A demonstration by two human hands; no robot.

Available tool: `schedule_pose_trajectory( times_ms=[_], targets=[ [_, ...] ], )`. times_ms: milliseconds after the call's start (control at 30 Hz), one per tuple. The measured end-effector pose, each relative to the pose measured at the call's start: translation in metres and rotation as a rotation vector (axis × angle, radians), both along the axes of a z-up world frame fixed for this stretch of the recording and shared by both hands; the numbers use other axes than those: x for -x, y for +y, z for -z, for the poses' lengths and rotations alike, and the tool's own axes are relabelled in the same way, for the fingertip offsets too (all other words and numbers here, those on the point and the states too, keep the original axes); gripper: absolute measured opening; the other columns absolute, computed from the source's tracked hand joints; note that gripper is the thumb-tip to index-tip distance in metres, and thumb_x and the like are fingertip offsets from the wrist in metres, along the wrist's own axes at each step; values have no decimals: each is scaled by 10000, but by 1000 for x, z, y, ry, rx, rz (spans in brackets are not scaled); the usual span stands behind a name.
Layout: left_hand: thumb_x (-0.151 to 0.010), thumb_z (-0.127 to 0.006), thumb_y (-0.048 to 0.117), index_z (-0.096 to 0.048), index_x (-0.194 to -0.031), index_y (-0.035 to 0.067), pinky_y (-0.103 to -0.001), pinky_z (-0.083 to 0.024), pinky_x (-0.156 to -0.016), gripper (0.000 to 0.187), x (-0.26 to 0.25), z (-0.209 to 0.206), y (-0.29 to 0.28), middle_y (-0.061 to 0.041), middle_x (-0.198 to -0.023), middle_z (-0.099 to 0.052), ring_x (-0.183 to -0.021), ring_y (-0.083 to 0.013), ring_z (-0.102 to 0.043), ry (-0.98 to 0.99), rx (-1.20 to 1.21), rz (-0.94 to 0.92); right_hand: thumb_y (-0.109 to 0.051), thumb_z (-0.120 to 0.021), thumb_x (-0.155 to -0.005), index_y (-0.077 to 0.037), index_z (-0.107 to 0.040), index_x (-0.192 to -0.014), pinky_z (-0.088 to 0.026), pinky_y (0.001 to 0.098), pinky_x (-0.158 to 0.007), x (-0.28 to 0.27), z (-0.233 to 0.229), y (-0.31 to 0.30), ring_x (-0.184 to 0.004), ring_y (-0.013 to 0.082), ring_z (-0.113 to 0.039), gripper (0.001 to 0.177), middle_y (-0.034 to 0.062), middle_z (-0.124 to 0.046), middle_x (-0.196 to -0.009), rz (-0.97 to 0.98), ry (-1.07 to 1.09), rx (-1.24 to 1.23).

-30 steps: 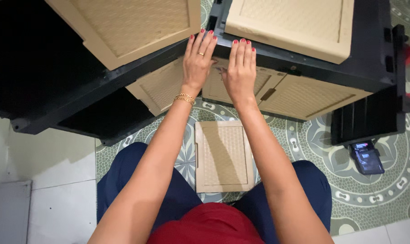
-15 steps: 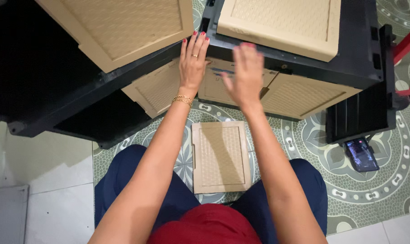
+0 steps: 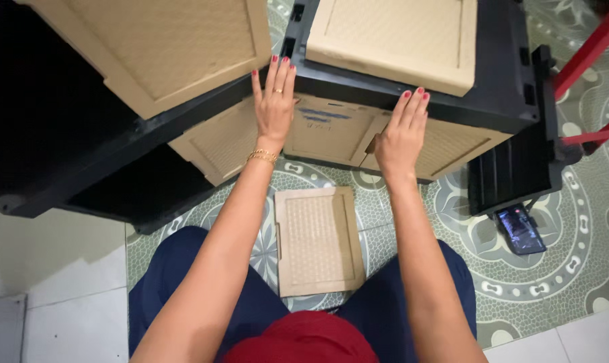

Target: The person assembles a small cabinet by inserting beige plastic drawer inserts into a black frame and closing the doors. They handle multiple drawer components and align them into the frame, then close the cabinet doors.

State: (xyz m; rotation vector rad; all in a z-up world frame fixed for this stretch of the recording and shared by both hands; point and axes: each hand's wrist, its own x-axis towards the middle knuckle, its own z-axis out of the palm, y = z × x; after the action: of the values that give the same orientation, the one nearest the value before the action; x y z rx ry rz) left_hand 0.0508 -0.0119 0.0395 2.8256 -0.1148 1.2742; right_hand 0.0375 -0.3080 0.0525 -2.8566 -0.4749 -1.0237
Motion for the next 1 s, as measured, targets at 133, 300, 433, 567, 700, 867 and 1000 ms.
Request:
schedule_pose_trajectory(
  times_ms=[133,300,433,567,700,867,1000],
  targets=[
    [-783,-838,197,-493,-1508,76,-577,-134,-1280,812,-5,3,-6,-48,-1631,-397,-1545,-233,-289,31,13,-10,-89,-741,-703,153,-204,-1598,-307,546,-1243,-10,3,-1,-1551,516,-184,1072,375,-171,-1655,-25,71,-55],
    [-911,-706,131,-521,-1499,71,-560,-137,-1287,619,-26,5,-19,-62,-1621,-435,-1540,-230,-316,8,-39,-77,-157,-806,-685,136,-194,-1611,-321,516,-1242,-30,-8,-13,-1564,488,-171,1148,355,-151,-1669,-20,106,-31],
    [-979,-601,97,-548,-1483,63,-579,-143,-1283,508,-45,8,-29,-79,-1601,-463,-1532,-238,-337,-29,-113,-132,-309,-912,-664,125,-163,-1612,-414,472,-1183,-42,-19,-20,-1563,473,-136,1283,343,-116,-1668,-4,179,-16],
    [-1011,-567,72,-552,-1479,52,-587,-140,-1276,469,-58,8,-38,-97,-1603,-463,-1534,-246,-335,-52,-122,-125,-408,-947,-659,114,-127,-1618,-525,415,-1038,-60,-23,-22,-1572,458,-79,1366,337,-75,-1673,76,296,17],
    [-924,-701,206,-524,-1499,76,-609,-101,-1270,615,-65,-2,-46,-96,-1631,-408,-1553,-242,-271,37,-200,-183,-427,-965,-621,106,-111,-1625,-539,392,-1054,-78,-20,-34,-1563,447,-63,1422,329,-76,-1670,31,217,38],
    [-754,-861,544,-442,-1556,47,-670,-42,-1252,1033,-61,-27,-55,-115,-1687,-269,-1581,-268,-158,154,-71,-103,-393,-958,-626,100,-109,-1623,-551,399,-1012,-96,-18,-36,-1566,449,-61,1400,326,-74,-1674,62,282,33],
    [-768,-811,588,-362,-1592,61,-701,-60,-1217,1076,-40,-20,-59,-130,-1696,-196,-1569,-307,-136,237,1,-54,-392,-948,-657,91,-115,-1639,-553,409,-1018,-98,-17,-39,-1579,439,-81,1376,315,-96,-1688,53,271,42]
  ],
)
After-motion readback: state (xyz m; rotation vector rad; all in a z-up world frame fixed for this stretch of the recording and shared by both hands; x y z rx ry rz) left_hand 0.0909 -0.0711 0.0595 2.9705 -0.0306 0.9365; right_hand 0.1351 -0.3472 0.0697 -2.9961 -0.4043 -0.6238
